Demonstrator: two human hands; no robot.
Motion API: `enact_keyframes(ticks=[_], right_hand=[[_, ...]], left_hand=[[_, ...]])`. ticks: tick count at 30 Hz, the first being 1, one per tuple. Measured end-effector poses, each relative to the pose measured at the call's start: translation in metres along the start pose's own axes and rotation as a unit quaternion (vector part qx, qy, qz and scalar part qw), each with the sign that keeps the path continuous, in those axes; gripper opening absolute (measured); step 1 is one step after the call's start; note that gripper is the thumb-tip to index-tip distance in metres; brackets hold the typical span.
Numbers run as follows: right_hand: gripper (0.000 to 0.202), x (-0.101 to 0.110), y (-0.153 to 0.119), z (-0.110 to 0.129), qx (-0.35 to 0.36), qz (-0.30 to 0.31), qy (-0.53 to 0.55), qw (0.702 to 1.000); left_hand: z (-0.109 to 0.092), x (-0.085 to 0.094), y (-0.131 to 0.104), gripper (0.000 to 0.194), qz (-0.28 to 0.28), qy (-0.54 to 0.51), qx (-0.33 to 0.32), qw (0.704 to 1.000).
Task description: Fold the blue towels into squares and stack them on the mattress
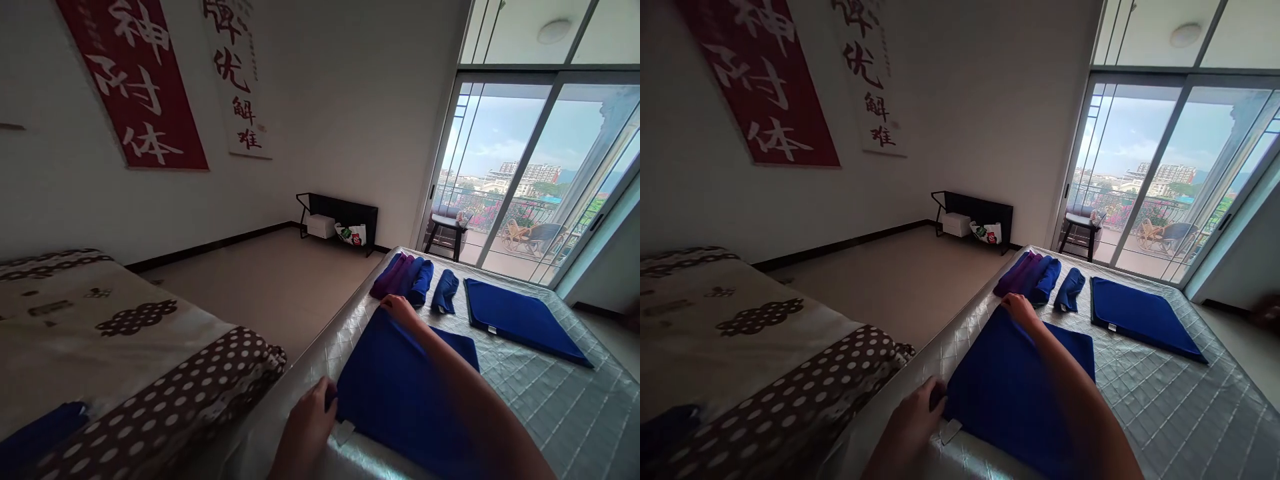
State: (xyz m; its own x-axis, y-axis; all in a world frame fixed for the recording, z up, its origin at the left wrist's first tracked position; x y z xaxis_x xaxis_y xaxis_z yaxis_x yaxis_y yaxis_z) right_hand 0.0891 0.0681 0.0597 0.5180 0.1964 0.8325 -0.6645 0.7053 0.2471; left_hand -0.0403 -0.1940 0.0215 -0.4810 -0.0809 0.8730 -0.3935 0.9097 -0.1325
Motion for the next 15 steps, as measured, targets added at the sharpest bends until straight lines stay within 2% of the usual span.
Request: enact_keyframes(ticks=[4,8,11,15], right_hand=[[0.02,0.061,-0.029,0.008,0.047,-0.016,0.012,0.999],[0.018,0.13,-0.076,0.011,0.092,-0.024,0.017,0.995],[0.018,0.176,-0.119,0.013,0.119,-0.046,0.028,0.991],[0.023,0.229,-0.177,0.018,0.143,-0.102,0.046,0.983]], left_hand=[[0.003,0.008,0.002,0.042,0.002,-0.036,0.01,0.999],[-0.002,0.023,-0.007,0.038,-0.023,-0.12,-0.051,0.991],[-0.019,0.041,-0.027,0.034,-0.077,-0.164,-0.127,0.975],[-0.058,0.066,-0.059,0.034,-0.123,-0.166,-0.232,0.951]])
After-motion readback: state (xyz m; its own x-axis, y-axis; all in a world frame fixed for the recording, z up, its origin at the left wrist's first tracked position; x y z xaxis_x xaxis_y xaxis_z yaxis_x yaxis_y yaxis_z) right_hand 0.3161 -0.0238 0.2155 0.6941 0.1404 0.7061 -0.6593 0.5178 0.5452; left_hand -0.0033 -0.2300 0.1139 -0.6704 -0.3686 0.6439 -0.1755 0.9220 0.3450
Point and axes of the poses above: each hand's wrist, its own y-axis towards the middle knuckle, its own x-axis out of the back of the hand, z = x × y, the point moved 2 cm from there along y, towards the middle knuckle, and after that the axes turned 6 degrees about y, right-handed, at the moved point
